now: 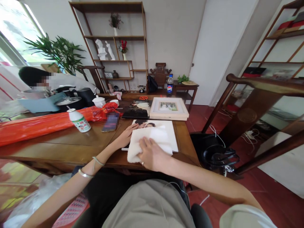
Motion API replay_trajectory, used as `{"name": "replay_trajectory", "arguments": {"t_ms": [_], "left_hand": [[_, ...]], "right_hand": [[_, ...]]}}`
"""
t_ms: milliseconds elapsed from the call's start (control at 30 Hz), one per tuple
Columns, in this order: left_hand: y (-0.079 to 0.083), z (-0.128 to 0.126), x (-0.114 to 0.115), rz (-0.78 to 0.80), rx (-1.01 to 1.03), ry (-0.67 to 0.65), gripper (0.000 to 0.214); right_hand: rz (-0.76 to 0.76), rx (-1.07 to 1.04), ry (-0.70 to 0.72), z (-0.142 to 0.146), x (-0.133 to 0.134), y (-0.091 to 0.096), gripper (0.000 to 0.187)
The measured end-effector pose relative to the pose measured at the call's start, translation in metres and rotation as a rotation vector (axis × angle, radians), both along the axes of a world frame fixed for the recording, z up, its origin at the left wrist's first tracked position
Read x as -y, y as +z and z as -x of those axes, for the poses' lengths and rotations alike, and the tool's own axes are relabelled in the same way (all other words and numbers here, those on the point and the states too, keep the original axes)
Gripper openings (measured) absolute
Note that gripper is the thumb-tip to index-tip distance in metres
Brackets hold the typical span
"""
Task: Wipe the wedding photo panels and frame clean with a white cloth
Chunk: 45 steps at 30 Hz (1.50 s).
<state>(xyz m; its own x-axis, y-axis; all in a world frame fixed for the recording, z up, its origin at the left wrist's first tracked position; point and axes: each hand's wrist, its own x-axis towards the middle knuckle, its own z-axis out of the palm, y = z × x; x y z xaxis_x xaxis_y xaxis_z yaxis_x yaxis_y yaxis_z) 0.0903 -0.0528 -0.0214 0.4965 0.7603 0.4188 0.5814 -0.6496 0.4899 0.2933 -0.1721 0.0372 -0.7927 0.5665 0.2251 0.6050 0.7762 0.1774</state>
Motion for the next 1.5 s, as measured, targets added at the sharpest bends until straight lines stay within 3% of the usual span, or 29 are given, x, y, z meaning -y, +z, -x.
{"name": "replay_trajectory", "arguments": {"t_ms": [100, 300, 400, 533, 800, 900, 1133, 1233, 1333, 1500], "left_hand": [[0.0, 0.0, 0.0, -0.002, 0.008, -0.001, 0.043], [-0.004, -0.002, -0.002, -0.027, 0.014, 0.04, 0.043], [-0.005, -0.003, -0.002, -0.037, 0.015, 0.046, 0.043], [-0.005, -0.003, -0.001, -0.036, 0.018, 0.054, 0.043], [0.002, -0.003, 0.003, -0.034, -0.003, 0.032, 0.043], [0.002, -0.003, 0.003, -0.029, 0.002, 0.032, 0.044], [0.0, -0.004, 0.002, -0.009, 0.001, 0.056, 0.043], [-0.001, -0.004, 0.003, -0.011, 0.002, 0.056, 0.043], [0.0, -0.004, 0.004, -0.013, 0.004, 0.055, 0.043], [0.002, -0.005, 0.004, -0.005, -0.003, 0.057, 0.044]], "right_hand": [[0.003, -0.015, -0.022, -0.003, -0.006, -0.001, 0.023], [-0.088, 0.003, -0.215, -0.024, -0.072, 0.005, 0.027], [-0.105, 0.019, -0.288, -0.031, -0.089, 0.009, 0.027], [-0.053, 0.06, -0.298, -0.027, -0.073, 0.011, 0.027], [-0.008, 0.049, -0.179, -0.008, 0.01, 0.002, 0.023], [-0.008, 0.024, -0.155, -0.013, 0.004, 0.001, 0.023], [-0.032, -0.022, -0.215, -0.049, -0.073, 0.007, 0.021], [-0.042, -0.004, -0.204, -0.059, -0.089, 0.01, 0.019], [-0.065, 0.054, -0.209, -0.058, -0.08, 0.012, 0.019], [-0.06, 0.101, -0.188, -0.038, -0.026, 0.012, 0.018]]}}
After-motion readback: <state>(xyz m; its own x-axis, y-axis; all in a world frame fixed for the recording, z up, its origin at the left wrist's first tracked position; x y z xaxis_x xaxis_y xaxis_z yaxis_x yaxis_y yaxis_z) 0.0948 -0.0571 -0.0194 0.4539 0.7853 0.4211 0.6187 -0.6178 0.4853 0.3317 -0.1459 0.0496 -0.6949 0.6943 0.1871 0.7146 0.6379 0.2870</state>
